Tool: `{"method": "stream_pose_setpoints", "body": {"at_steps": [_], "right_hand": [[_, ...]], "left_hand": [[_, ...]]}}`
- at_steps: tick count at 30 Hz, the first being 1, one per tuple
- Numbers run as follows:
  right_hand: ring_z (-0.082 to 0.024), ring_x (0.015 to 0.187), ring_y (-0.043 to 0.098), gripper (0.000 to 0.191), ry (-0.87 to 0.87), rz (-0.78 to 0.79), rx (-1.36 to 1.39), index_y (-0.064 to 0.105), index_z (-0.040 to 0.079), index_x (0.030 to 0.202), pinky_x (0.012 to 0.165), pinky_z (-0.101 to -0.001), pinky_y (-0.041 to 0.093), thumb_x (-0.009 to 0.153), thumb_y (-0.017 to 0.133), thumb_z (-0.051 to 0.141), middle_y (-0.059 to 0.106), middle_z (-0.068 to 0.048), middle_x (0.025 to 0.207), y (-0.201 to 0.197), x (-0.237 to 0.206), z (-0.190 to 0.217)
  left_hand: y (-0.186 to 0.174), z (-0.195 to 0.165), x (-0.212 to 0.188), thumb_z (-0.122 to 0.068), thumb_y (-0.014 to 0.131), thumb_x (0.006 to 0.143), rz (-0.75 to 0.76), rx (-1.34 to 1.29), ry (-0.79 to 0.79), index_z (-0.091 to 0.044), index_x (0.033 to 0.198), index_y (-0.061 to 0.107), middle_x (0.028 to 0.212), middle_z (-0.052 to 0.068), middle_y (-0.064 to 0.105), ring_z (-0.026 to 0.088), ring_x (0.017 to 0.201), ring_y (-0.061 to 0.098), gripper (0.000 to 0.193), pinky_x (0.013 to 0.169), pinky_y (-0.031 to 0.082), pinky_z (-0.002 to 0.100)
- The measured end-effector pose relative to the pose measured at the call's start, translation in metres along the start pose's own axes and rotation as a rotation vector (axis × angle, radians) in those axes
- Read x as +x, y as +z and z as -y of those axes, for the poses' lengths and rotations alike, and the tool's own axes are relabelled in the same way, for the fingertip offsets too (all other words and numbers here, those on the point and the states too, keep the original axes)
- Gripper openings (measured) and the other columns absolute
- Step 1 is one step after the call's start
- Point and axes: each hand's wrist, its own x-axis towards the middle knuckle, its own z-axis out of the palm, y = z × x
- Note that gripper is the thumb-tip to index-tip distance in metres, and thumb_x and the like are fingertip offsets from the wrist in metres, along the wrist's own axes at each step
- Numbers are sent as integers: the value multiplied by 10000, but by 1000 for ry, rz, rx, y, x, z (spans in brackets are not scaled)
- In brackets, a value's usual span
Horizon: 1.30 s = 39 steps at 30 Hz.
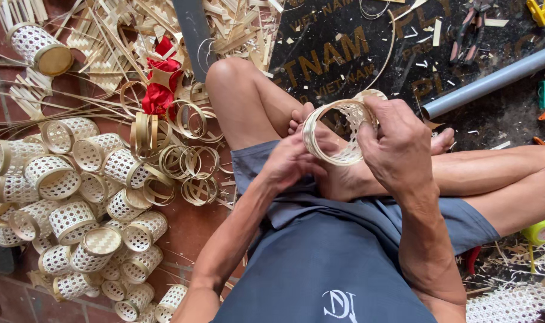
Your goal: The person sits on the floor assembling a woven bamboo basket: they fit a woven cylindrical body to a round woven base, tuck and press the rim strips, and use a gray plastic pipe to press and seat the rim and base edges, working the basket around on their lap.
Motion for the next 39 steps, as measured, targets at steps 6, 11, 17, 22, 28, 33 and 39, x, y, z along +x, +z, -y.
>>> {"method": "stream_pose_setpoints", "body": {"at_steps": [6,11,17,22,28,33,39], "right_hand": [[-370,902,690,292,0,59,-23,672,8,1209,795,-447,549,918,688,33,693,-186,1024,29,-1,-22],[-332,709,663,195,-65,109,-381,674,59,1006,582,-453,511,905,743,211,678,-156,898,39,-3,-31],[-254,645,688,170,-166,155,-582,603,88,878,522,-404,508,975,683,203,671,-92,737,28,-2,-48],[-233,563,697,73,-128,283,-660,610,52,929,457,-376,519,966,621,114,682,-109,660,28,1,-57],[-213,650,692,110,144,-102,198,623,-47,1110,524,-323,540,1114,570,49,668,-141,800,6,-12,-96],[-172,586,639,77,425,-545,825,612,-77,1138,483,-271,496,1095,562,-38,673,-130,814,-15,-36,-163],[-115,620,673,132,712,-170,336,655,-35,1071,497,-241,527,1058,618,91,698,-50,815,-31,-26,-199]], "left_hand": [[26,-5,-34,-171,716,998,-300,869,767,-5,1505,538,1383,154,664,253,1191,622,562,1088,511,369],[52,-3,-21,-207,836,882,-375,1293,962,-25,1494,519,1494,222,583,309,1398,583,713,1178,471,407],[63,-6,-7,-310,882,817,-370,1496,929,-28,1428,586,1388,183,665,322,1358,610,735,1141,473,438],[62,-17,-1,-352,899,778,-290,1508,845,-9,1395,588,1361,196,664,339,1286,613,771,1089,483,423],[57,-30,-15,-211,840,864,-165,1203,733,-5,1462,553,1411,187,630,281,1338,605,694,1145,476,392],[57,-22,-23,-112,660,949,-419,1163,666,-52,1428,594,1293,141,725,230,1087,746,487,914,588,326],[58,-22,-19,-96,703,1020,-486,1465,917,-53,1263,706,1072,165,747,329,1010,749,247,864,594,366]]}}
